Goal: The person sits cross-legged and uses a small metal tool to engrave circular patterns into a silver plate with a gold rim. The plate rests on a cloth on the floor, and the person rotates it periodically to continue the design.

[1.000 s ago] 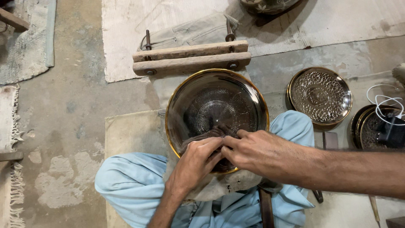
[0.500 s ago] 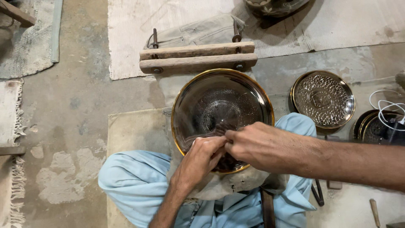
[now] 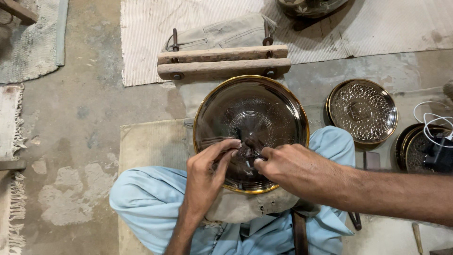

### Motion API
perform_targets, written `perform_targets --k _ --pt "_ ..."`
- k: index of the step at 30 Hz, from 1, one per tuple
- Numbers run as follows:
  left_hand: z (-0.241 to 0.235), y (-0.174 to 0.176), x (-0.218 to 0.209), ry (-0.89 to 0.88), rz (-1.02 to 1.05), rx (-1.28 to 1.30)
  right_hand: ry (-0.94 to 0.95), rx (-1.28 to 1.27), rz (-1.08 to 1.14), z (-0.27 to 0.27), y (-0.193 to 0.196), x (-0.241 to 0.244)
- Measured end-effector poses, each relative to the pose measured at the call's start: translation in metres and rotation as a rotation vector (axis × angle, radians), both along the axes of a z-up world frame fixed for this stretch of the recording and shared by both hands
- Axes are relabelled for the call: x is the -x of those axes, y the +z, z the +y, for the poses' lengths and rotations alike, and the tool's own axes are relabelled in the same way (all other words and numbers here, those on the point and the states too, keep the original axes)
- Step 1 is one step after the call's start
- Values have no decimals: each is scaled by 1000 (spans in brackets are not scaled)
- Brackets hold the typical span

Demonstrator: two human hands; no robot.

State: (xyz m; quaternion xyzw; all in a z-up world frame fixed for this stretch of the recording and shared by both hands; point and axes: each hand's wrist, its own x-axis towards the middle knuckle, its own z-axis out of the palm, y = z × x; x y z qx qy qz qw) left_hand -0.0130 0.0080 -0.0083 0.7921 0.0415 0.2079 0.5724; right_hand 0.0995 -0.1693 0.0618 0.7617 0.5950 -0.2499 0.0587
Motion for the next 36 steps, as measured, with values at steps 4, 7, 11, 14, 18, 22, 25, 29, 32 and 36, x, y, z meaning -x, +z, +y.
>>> perform_targets --k 4,7,11,14,18,22,25,29,32,36 --pt "0 -3 0 -12 33 -12 19 -26 -10 3 -4 2" --pt "1 -5 1 -11 49 -21 22 -19 -15 4 -5 3" --pt "2 -5 1 -8 35 -47 17 39 -9 4 -3 4" --pt "3 -4 1 -2 10 -59 23 22 -13 6 -1 4" --pt "3 -3 3 -13 55 -57 39 13 -23 7 -1 6" --pt "3 -3 4 -60 37 -85 56 21 -24 6 -2 7" --pt "3 -4 4 -133 17 -107 53 11 -35 7 -3 7" --pt "2 -6 5 -244 84 -135 67 22 -51 10 -1 9" --pt "2 -7 2 -341 107 -142 78 56 -64 15 2 12" --pt "2 -10 -1 -384 142 -127 15 101 15 23 9 15"
